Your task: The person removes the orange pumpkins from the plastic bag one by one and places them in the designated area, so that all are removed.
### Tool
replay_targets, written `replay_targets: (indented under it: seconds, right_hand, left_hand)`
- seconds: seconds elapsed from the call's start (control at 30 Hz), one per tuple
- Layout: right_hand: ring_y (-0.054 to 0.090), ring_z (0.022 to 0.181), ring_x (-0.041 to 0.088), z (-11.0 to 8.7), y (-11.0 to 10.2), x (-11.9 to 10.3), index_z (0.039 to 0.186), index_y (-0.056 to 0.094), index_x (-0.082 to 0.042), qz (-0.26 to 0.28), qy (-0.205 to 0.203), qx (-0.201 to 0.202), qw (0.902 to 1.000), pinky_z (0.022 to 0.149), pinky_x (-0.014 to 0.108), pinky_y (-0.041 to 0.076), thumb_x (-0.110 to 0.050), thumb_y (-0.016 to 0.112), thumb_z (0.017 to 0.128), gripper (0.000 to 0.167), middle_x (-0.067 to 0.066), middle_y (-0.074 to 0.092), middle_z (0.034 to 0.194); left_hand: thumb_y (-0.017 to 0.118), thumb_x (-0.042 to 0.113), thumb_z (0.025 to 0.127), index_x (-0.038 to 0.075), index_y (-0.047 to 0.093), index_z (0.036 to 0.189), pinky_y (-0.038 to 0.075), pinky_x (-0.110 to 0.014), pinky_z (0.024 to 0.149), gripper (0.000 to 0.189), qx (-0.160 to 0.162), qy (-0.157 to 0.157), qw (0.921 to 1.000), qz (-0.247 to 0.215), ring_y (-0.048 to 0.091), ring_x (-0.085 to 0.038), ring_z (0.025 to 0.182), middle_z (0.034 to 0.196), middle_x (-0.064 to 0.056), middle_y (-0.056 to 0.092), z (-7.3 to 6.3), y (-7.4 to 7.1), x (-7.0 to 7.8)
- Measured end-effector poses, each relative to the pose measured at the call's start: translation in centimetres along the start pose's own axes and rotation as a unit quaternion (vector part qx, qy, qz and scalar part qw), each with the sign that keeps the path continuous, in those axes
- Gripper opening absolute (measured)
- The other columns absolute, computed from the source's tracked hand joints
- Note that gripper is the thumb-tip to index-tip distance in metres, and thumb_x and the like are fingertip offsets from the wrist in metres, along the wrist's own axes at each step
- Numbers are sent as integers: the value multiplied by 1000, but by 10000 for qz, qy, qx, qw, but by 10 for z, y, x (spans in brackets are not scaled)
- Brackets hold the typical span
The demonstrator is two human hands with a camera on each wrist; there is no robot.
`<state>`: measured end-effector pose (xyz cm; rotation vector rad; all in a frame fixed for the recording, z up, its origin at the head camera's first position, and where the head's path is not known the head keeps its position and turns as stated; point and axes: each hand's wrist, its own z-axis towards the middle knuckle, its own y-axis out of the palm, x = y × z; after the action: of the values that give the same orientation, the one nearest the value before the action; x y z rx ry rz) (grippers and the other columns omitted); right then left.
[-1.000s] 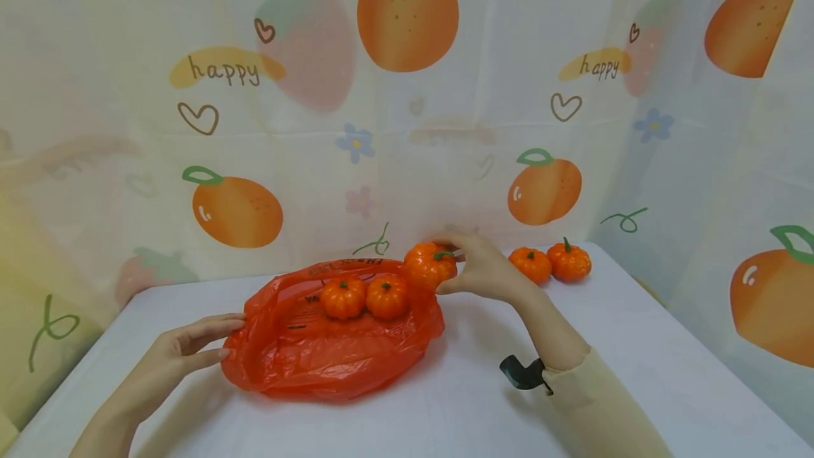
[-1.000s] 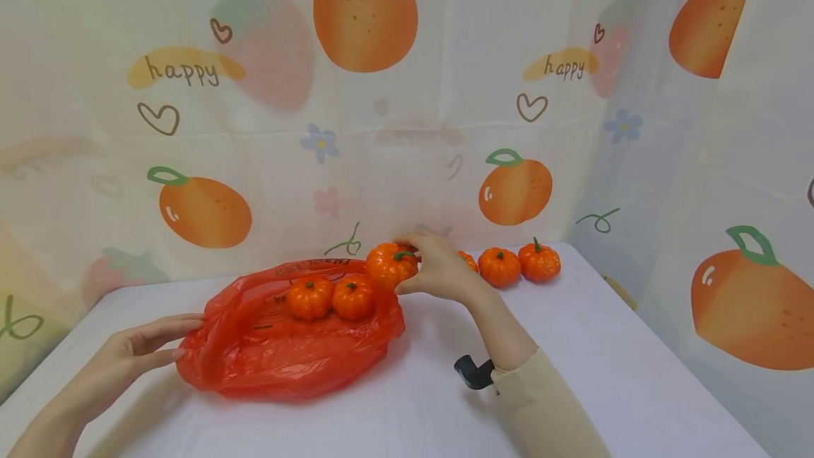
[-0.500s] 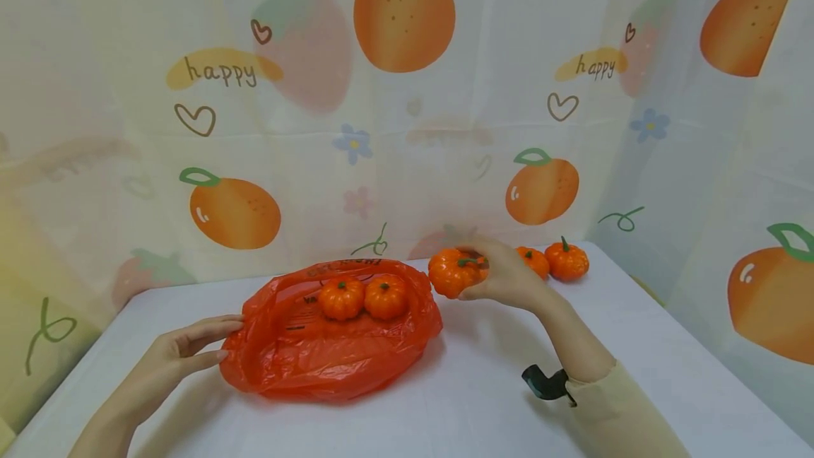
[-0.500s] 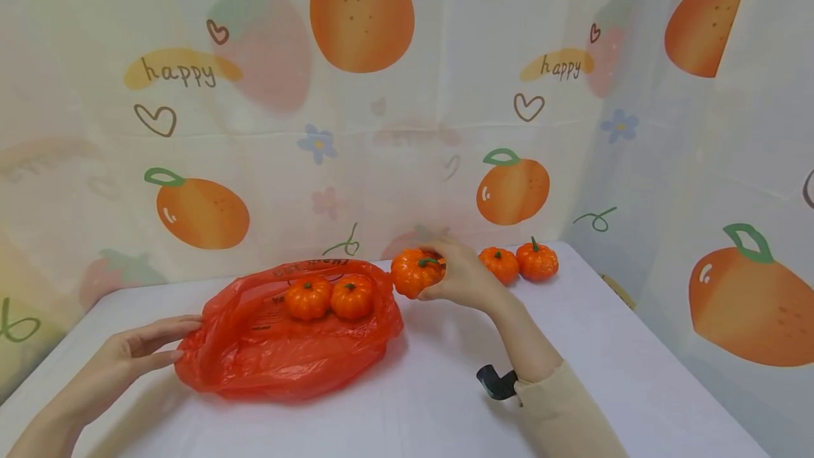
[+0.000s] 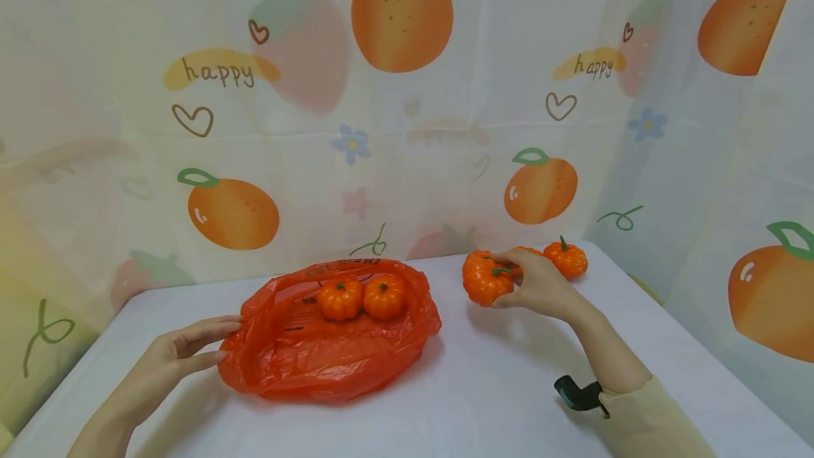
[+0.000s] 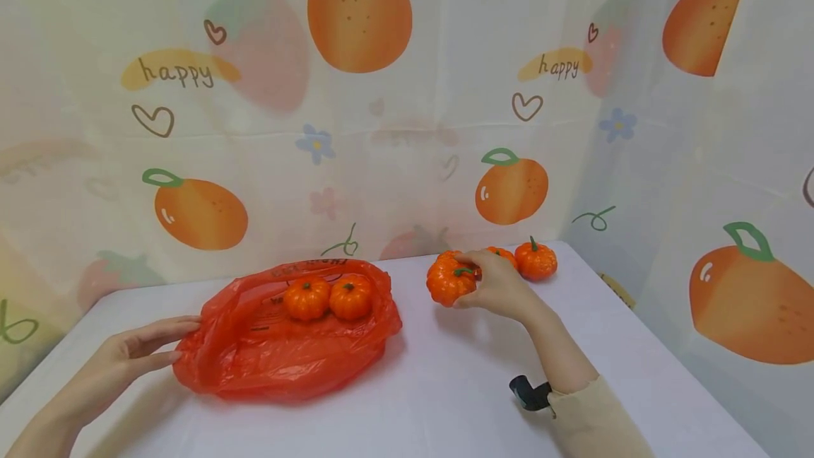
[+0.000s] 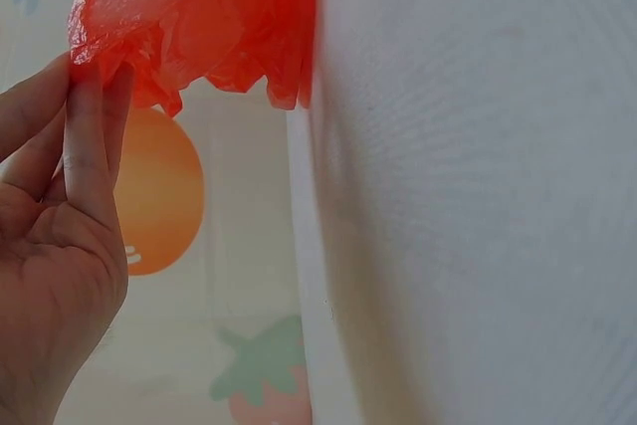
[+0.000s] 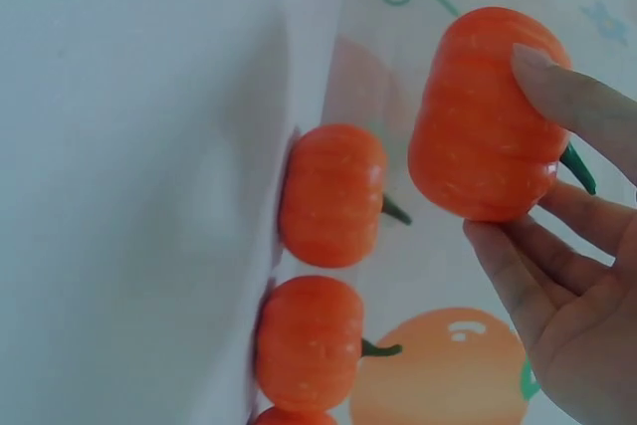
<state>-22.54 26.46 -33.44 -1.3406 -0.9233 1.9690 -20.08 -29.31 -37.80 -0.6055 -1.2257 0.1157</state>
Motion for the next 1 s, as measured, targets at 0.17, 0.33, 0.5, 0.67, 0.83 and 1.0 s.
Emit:
replay_targets:
  seconds: [0.17,0.33,0.5,0.67,0.83,1.0]
  right_hand:
    - [64,113,30,-2,1,11,132,59,-3,-9,50,-61,10000,98,50,53,-22,89,69,73,13,65,127]
    - [64,114,31,-3,2,19,132,59,-1,-40,133,-116,9998,100,52,51,-22,89,68,73,15,64,129]
    - [64,113,31,-3,2,26,132,59,-1,-69,187,-185,9996,99,51,52,-22,89,68,74,16,63,131]
    - [63,114,31,-3,4,32,131,60,-1,-97,198,-243,9995,100,52,51,-21,89,67,73,16,64,131]
    - [62,116,32,-2,4,34,130,60,-2,-84,265,-353,9990,102,53,49,-22,90,66,73,15,66,129]
    - [61,117,32,0,5,36,130,60,-2,-66,344,-479,9982,103,54,49,-20,90,66,73,14,67,127]
  left_hand:
    - [61,7,95,-3,58,132,47,-7,89,38,-9,3,10000,-13,51,20,119,130,26,62,-1,0,0]
    - [61,6,95,-3,58,132,47,-7,89,38,-15,25,10000,-30,51,20,119,130,25,62,-1,1,1]
    - [61,7,95,-3,58,132,47,-7,88,38,-6,57,10000,-6,51,20,119,130,25,62,0,1,0]
    - [62,7,95,-2,59,132,47,-7,88,38,5,27,10000,-1,51,20,119,130,25,62,0,1,0]
    - [61,8,95,-2,58,132,48,-8,87,39,9,-31,10000,-38,51,20,118,130,27,61,0,1,1]
    - [62,9,95,-1,58,133,47,-7,88,39,7,-45,10000,-4,51,20,119,130,26,61,-1,1,1]
